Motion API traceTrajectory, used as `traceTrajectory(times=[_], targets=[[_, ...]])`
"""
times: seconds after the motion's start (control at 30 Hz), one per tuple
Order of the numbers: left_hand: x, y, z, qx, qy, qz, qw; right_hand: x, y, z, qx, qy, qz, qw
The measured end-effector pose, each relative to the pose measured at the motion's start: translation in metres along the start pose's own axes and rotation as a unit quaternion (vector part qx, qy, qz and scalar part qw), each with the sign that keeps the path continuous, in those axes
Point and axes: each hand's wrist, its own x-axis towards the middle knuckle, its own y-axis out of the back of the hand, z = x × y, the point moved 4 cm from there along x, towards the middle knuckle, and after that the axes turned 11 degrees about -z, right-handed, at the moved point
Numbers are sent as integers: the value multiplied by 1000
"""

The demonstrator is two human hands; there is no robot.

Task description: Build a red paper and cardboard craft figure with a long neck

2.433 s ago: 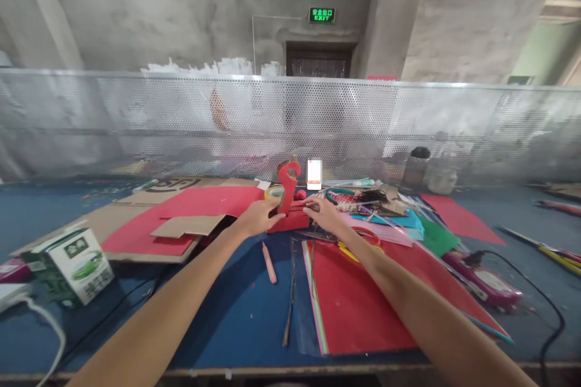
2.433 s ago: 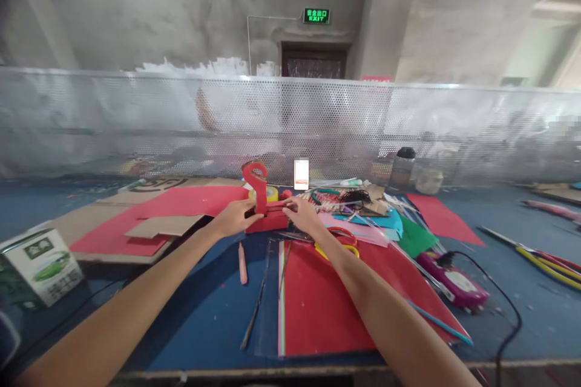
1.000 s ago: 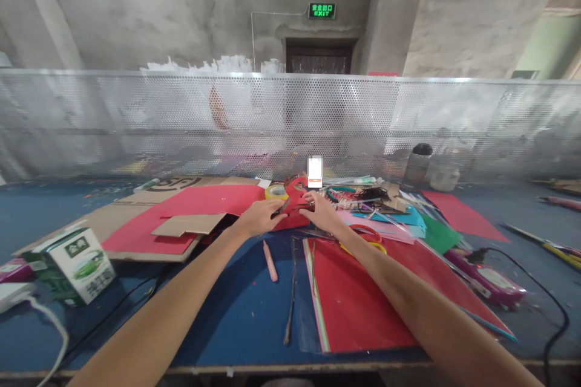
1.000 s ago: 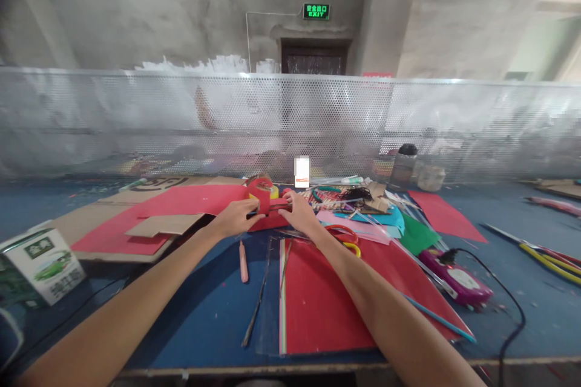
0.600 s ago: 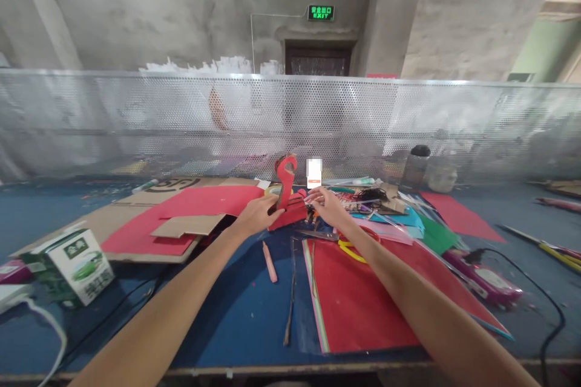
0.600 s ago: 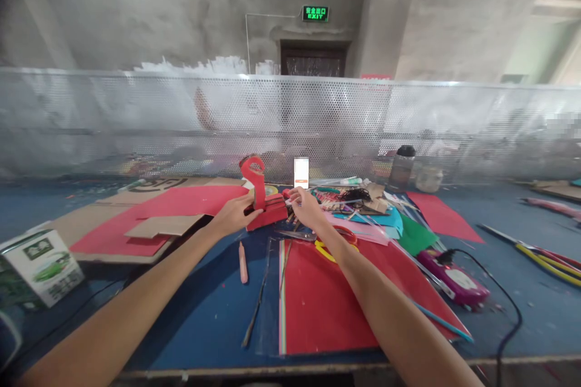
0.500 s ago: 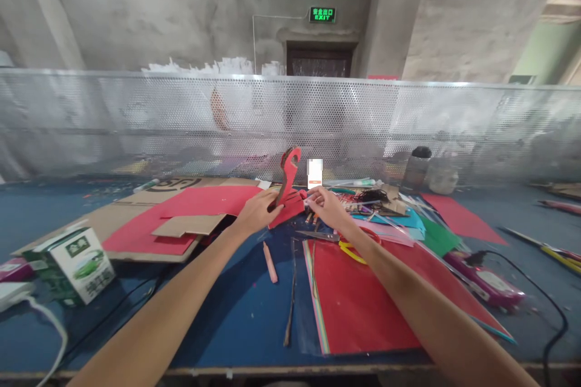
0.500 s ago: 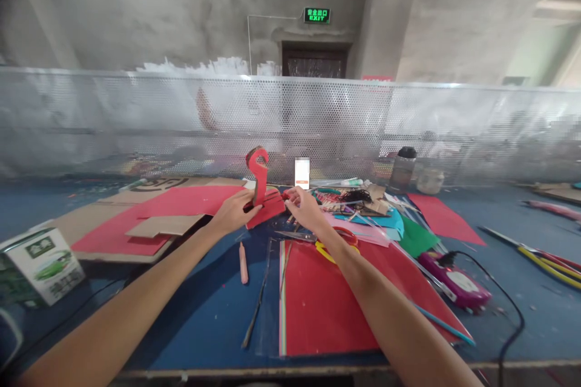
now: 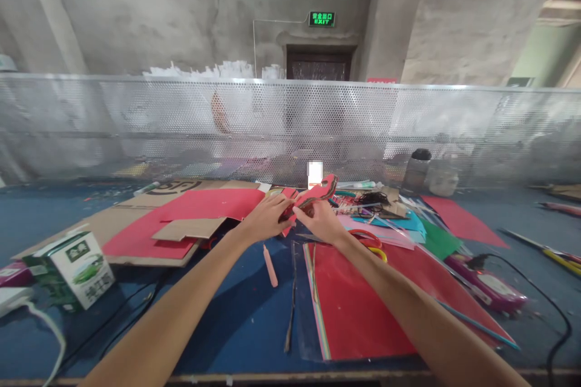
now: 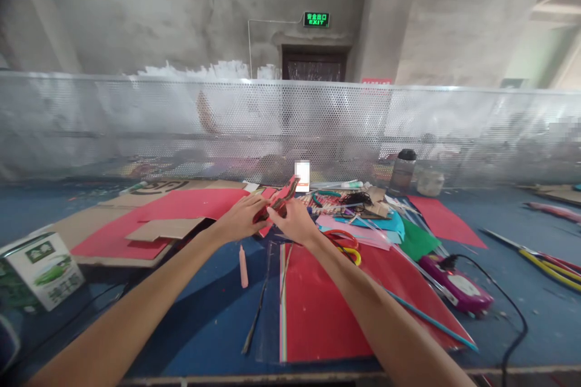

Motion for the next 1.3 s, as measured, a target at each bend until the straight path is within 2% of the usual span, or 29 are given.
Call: traceTrajectory(times=[0.17,0.33,0.4,0.53,0.7,0.77,0.83,1.03,1.3], targets=[[-8,22,-3,-46,-37,-28,998,-2,-1,4,-57,73,-40,995],[-9,23,-13,-22,-56,-38,997,-8,-2,-5,-51,144,-114,982],[-8,22,-17,-28,-63,-40,997,-10,-2,-8,-48,143,-126,980],[-10,24,-23,-40,-50,-38,997,-11,-1,-11,-40,137,-107,984],[-13,26,-36,-74,-24,31,996,-4,1,5,-68,83,-65,992],[-12,23,-41,-88,-23,38,995,-2,3,12,-91,78,-39,992],[-9,18,-44,-91,-15,33,995,-1,1,19,-113,86,-39,989],[-10,11,-36,-81,21,64,994,-2,-12,41,-179,57,-50,981],[-8,-1,-30,-66,31,43,996,-1,-21,53,-206,53,-93,973]])
